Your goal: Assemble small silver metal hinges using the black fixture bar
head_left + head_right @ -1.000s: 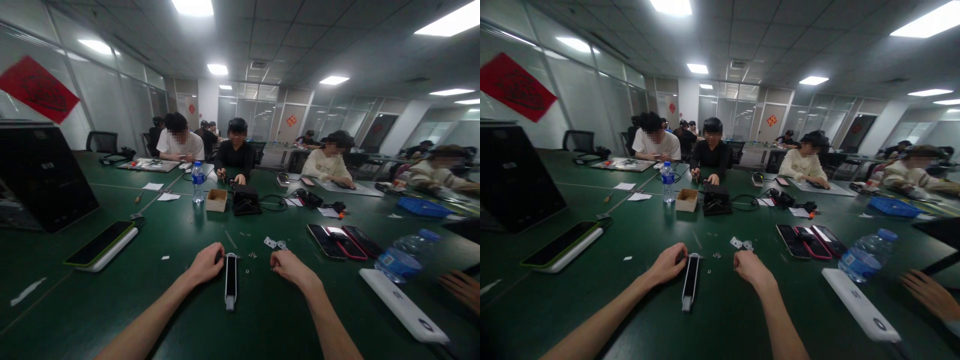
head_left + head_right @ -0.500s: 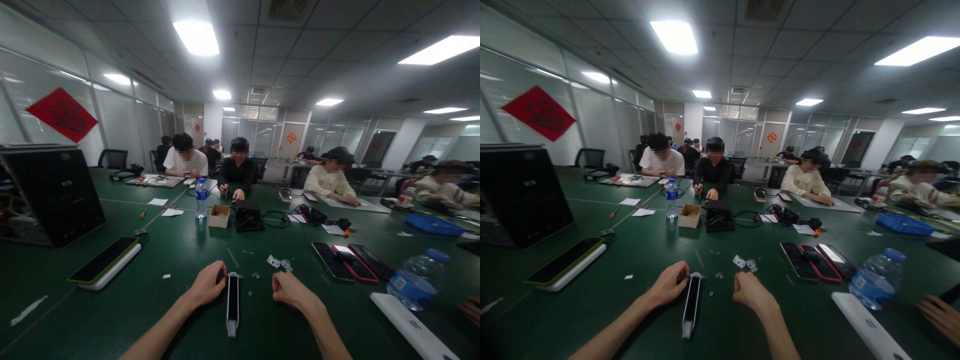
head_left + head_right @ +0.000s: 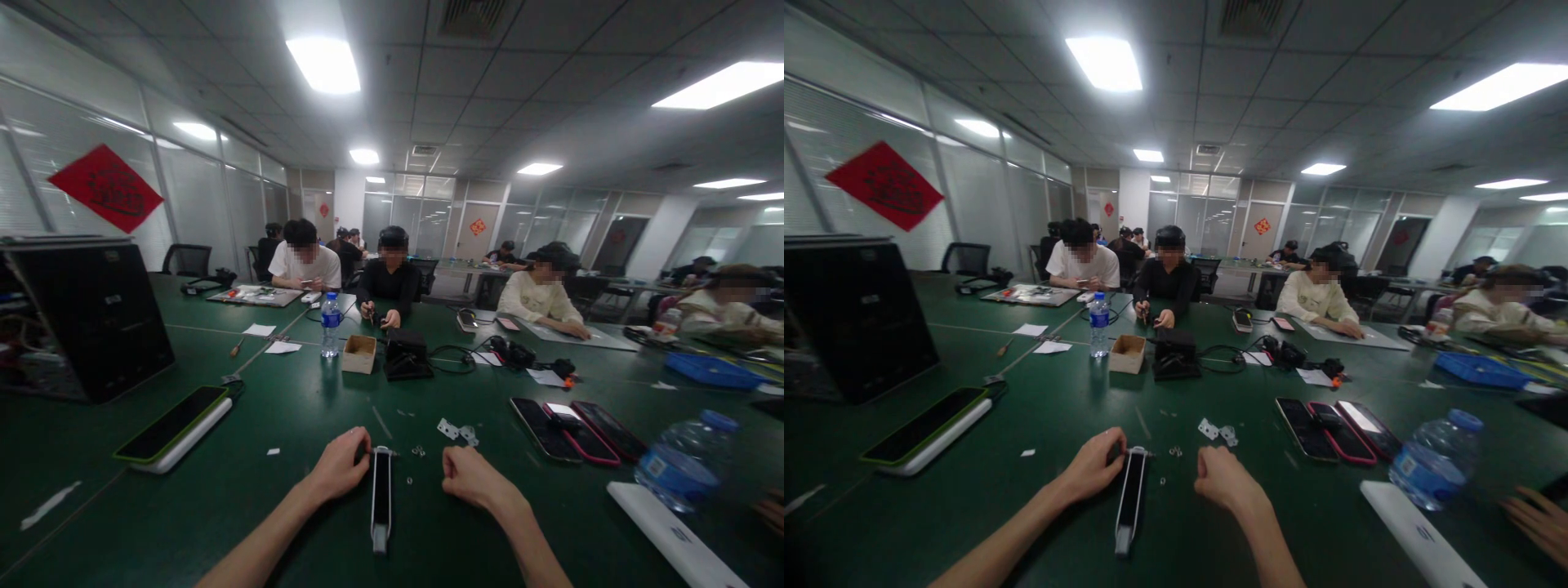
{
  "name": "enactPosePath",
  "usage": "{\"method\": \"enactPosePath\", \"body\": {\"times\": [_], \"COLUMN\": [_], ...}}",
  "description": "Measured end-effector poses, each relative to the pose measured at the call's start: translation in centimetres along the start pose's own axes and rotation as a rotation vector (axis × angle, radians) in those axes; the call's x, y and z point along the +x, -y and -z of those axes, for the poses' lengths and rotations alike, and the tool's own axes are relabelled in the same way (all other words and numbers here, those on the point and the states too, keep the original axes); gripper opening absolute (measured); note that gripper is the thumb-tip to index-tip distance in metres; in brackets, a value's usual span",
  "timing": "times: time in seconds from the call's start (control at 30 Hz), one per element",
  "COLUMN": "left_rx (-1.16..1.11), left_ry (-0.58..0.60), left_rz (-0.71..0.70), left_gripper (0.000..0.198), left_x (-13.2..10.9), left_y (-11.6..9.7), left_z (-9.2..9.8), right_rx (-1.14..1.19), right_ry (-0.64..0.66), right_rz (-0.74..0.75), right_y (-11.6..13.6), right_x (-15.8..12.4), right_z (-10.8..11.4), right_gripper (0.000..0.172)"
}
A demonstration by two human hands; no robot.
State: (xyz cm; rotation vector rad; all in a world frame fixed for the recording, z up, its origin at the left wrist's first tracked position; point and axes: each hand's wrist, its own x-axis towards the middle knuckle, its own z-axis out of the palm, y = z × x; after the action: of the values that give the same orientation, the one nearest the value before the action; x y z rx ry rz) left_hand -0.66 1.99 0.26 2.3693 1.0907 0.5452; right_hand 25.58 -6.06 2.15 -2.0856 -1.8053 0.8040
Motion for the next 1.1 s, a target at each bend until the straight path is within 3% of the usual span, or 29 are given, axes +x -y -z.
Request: {"method": "enactPosePath", "body": {"times": [0.1, 0.23, 0.4, 0.63, 0.73, 0.93, 1.1], "left_rx": [0.012, 0.002, -0.022, -0.023, -0.051, -0.120, -0.114], "left_ry": [-0.002, 0.010, -0.018, -0.180, -0.202, -0.110, -0.095], "left_rz": [-0.004, 0.022, 0.017, -0.023, -0.074, -0.239, -0.298], "left_gripper": [0.011, 0.009, 0.009, 0.015, 0.016, 0.017, 0.014], "left_x": [0.0, -0.2, -0.4, -0.7, -1.2, -2.0, -1.9], "left_y": [0.0, -0.4, -0.4, 0.2, -0.2, -1.4, -1.5], "left_z": [0.0, 0.3, 0.1, -0.5, -0.4, -0.5, -1.0], "right_rx": [-0.045, -0.104, -0.052, 0.150, 0.208, 0.315, 0.459], "right_ry": [-0.023, -0.159, -0.289, -0.454, -0.471, -0.438, -0.388], "right_rz": [0.050, 0.178, 0.378, 0.375, 0.420, 0.539, 0.525], "right_y": [0.7, 2.0, 3.2, 4.5, 4.7, 5.4, 6.4], "right_x": [-0.1, -0.1, 0.6, 1.5, 1.4, 0.8, 0.3], "right_z": [0.1, -0.2, -2.1, -4.9, -5.3, -5.7, -6.1], "right_gripper": [0.010, 0.008, 0.009, 0.012, 0.014, 0.019, 0.018]}}
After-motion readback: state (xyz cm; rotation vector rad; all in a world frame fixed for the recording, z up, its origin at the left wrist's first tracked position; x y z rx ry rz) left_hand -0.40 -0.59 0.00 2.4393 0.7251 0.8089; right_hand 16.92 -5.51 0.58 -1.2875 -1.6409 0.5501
